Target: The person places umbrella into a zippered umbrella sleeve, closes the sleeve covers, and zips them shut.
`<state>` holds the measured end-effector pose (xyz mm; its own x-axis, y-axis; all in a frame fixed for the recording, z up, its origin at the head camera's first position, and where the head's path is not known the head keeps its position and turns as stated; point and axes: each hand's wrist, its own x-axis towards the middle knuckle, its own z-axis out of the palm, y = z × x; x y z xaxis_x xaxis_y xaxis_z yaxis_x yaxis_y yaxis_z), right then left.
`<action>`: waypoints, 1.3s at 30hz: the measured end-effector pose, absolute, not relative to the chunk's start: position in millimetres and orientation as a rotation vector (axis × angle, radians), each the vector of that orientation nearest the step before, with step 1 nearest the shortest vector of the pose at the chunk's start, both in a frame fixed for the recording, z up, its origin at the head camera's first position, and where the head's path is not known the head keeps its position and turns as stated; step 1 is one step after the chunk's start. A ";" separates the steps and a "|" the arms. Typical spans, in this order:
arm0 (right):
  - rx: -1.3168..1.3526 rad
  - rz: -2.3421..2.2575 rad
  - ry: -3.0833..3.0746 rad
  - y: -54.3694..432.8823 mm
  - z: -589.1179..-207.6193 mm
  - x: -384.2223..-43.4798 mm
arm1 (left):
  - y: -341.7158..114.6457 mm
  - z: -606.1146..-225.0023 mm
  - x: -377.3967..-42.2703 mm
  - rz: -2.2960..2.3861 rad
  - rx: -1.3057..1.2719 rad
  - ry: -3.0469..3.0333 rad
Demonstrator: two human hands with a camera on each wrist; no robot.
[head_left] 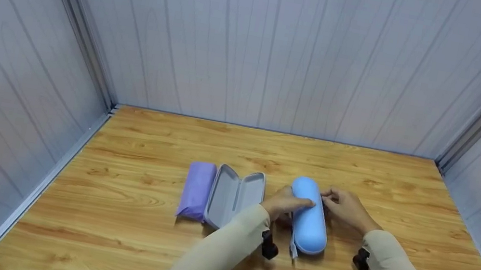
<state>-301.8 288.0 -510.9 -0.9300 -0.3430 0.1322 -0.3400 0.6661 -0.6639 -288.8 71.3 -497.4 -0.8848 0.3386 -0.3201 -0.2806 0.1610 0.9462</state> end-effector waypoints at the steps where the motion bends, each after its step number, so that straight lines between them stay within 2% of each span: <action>1: -0.582 -1.139 2.861 288.3 -510.7 -301.7 | 71.2 -497.7 -289.1 1.774 0.060 1.976; 14: -0.500 -1.273 2.729 291.8 -513.3 -301.0 | 69.7 -496.8 -289.3 1.740 0.044 1.981; 26: -0.538 -1.100 2.826 293.7 -505.7 -297.1 | 68.9 -497.6 -290.4 1.739 0.045 1.951; 39: -0.759 -0.962 2.863 296.5 -497.3 -293.6 | 70.2 -497.6 -288.6 1.709 0.012 2.017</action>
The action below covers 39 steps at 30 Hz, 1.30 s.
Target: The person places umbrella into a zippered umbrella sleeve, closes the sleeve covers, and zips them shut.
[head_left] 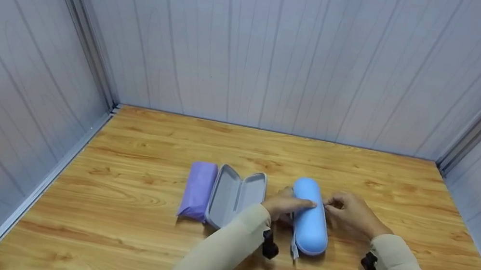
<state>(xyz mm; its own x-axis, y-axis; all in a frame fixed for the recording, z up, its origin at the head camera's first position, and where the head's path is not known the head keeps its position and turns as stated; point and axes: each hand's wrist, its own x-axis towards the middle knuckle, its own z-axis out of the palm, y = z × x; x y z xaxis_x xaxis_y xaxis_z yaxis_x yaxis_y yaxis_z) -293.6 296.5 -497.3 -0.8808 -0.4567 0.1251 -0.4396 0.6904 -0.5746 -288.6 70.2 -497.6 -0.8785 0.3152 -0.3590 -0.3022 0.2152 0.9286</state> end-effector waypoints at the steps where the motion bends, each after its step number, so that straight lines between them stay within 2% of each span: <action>1: -0.769 -0.960 2.850 296.8 -496.9 -293.5 | 70.1 -497.6 -288.6 1.707 0.008 2.018; 18: -0.908 -0.869 2.867 298.2 -497.8 -293.7 | 67.2 -498.8 -288.9 1.763 0.050 1.939; 39: -0.954 -0.879 2.845 302.8 -499.7 -282.8 | 68.9 -497.2 -290.6 1.715 0.048 1.972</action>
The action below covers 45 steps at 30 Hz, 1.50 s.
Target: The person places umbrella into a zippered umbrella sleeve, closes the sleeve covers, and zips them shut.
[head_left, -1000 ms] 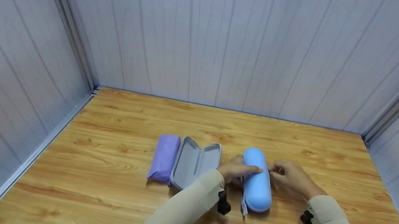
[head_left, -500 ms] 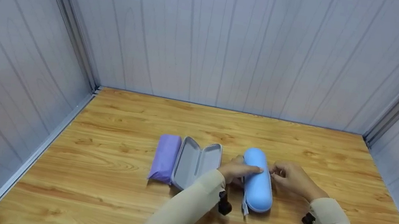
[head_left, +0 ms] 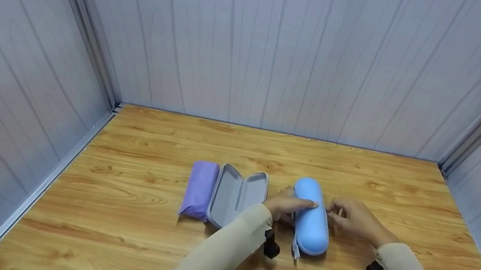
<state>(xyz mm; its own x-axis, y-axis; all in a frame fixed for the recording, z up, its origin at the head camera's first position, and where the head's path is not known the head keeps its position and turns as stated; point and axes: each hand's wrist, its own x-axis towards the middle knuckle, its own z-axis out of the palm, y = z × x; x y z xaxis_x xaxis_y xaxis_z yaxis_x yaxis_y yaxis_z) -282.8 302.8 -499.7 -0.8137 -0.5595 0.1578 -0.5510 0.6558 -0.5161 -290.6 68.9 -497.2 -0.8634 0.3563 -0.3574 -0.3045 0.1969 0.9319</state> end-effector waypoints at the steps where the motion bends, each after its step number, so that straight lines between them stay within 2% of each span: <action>1: -0.952 -0.878 2.845 302.4 -499.5 -282.1 | 68.7 -497.2 -290.9 1.711 0.046 1.975; 45: -0.976 -0.861 2.635 308.5 -485.0 -260.5 | 69.9 -495.7 -287.2 1.729 0.014 2.019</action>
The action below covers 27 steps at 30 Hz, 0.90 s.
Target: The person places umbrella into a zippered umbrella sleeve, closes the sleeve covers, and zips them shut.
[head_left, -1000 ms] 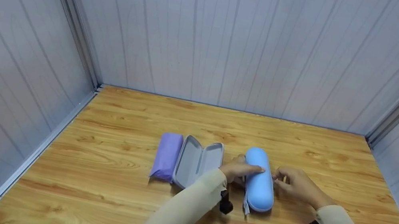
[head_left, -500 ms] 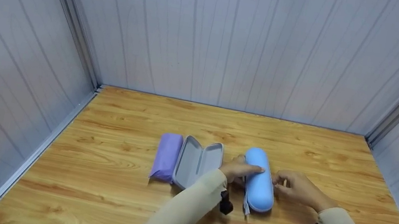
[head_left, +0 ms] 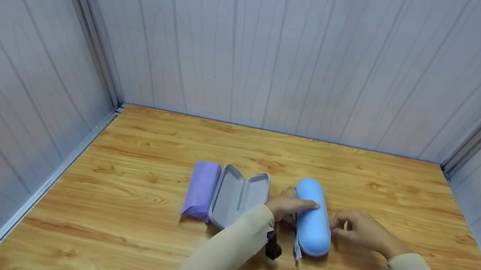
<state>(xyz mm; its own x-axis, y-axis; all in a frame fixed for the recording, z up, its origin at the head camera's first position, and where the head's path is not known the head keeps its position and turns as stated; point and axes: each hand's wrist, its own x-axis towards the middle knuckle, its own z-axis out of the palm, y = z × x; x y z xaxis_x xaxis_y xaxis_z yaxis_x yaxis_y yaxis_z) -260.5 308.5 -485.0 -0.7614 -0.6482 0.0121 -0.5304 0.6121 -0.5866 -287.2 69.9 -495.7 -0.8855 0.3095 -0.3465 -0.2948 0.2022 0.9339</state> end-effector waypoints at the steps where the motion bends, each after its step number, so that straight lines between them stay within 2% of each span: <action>1: -0.970 -0.859 2.628 308.8 -484.1 -259.9 | 69.8 -495.5 -286.9 1.730 0.015 2.023; 9: -0.908 -0.834 2.603 309.6 -478.8 -256.4 | 69.7 -497.5 -286.5 1.773 0.029 1.996; 27: -1.015 -0.781 2.571 307.3 -475.9 -252.2 | 69.8 -500.1 -289.4 1.822 0.063 1.953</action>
